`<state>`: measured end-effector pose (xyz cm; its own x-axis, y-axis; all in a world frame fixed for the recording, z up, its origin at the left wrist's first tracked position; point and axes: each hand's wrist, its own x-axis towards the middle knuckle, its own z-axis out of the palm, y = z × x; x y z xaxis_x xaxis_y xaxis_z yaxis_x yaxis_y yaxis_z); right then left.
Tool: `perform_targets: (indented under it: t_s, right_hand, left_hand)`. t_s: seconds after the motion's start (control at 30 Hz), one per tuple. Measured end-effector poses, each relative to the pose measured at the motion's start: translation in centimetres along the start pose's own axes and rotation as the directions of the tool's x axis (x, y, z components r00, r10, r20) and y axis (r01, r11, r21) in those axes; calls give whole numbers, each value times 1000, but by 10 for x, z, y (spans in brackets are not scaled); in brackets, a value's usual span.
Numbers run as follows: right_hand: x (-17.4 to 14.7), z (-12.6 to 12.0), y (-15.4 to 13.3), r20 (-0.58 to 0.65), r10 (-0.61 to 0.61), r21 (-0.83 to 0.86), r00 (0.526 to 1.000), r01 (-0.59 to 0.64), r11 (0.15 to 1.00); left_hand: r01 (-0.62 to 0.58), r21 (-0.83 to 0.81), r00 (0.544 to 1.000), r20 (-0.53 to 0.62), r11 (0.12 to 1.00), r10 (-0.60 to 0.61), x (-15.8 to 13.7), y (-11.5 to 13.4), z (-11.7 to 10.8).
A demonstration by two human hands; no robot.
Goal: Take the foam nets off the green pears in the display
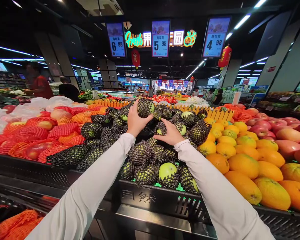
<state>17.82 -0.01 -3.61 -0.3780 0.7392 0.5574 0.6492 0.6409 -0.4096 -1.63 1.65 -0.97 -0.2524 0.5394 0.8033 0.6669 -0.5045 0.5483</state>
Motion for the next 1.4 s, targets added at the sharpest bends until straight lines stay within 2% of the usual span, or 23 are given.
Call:
perform_targets:
  t_s: [0.07,0.13,0.37,0.47,0.53,0.6,0.7,0.77,0.83,0.9,0.93,0.97,1.03,1.1,1.13,1.17,1.2,1.27,1.3,1.33,1.4]
  right_hand:
    - [0,0,0,1,-4,-14,1000,4,1000]
    - [0,-1,-1,6,-12,-16,1000,12,1000]
    - [-1,-2,1,13,-10,17,1000,10,1000]
    - [0,-1,4,9,-12,33,1000,12,999]
    - [0,-2,5,17,-21,23,1000,20,1000]
    - [0,-3,6,35,-46,-5,998,47,999]
    - [0,-5,5,75,-67,-73,995,72,995]
    - [-1,-6,3,67,-53,-128,996,61,990]
    - [-2,-8,-1,10,-30,-166,999,31,986]
    - [-2,-12,-6,-166,-24,-152,986,-2,988]
    - [-3,-15,-8,-296,-31,-130,955,-8,992]
    - [-3,-20,-10,-438,-40,-108,898,-9,994]
    - [-3,-30,-9,-690,-50,-84,722,-11,996]
    - [-4,-40,-5,-818,-35,-77,574,-50,996]
    - [-4,-43,-1,-849,-16,-67,529,-78,995]
    - [-4,-45,2,-864,4,-55,503,-102,993]
    - [-4,-47,6,-868,23,-41,496,-118,992]
    - [-4,-46,11,-848,45,-19,528,-116,993]
    - [-4,-44,12,-823,43,-13,566,-94,995]
    - [-3,-42,13,-780,30,-13,625,-65,998]
    - [-3,-37,12,-597,-30,-39,801,8,999]
  left_hand:
    - [-24,193,999,39,981,17,2,-4,-2]
    - [-31,284,997,72,958,10,3,-8,-2]
    - [-102,221,993,79,970,86,3,-14,1]
    - [-168,238,984,90,957,151,3,-16,0]
    - [-251,242,964,150,937,219,3,-16,-2]
    - [-349,236,924,251,907,290,4,-15,-2]
    - [-499,213,819,434,840,377,4,-11,0]
    - [-553,196,762,511,810,398,3,-8,3]
    - [-551,191,756,527,812,388,1,-7,5]
    - [-508,182,787,495,842,368,0,-8,6]
    - [-479,166,809,465,862,360,-1,-9,6]
    - [-445,142,834,426,884,352,-1,-11,6]
    - [-379,86,885,323,921,334,-1,-15,4]
    - [-335,38,925,203,941,321,2,-18,1]
    - [-319,22,939,144,948,312,4,-19,-1]
    - [-304,10,949,88,953,302,6,-20,-3]
    - [-287,4,957,39,958,287,7,-21,-4]
    - [-249,4,968,-37,968,249,9,-21,-6]
    - [-235,9,970,-64,972,235,9,-21,-7]
    - [-226,17,970,-83,974,227,9,-21,-7]
    - [-221,35,970,-99,975,223,9,-21,-6]
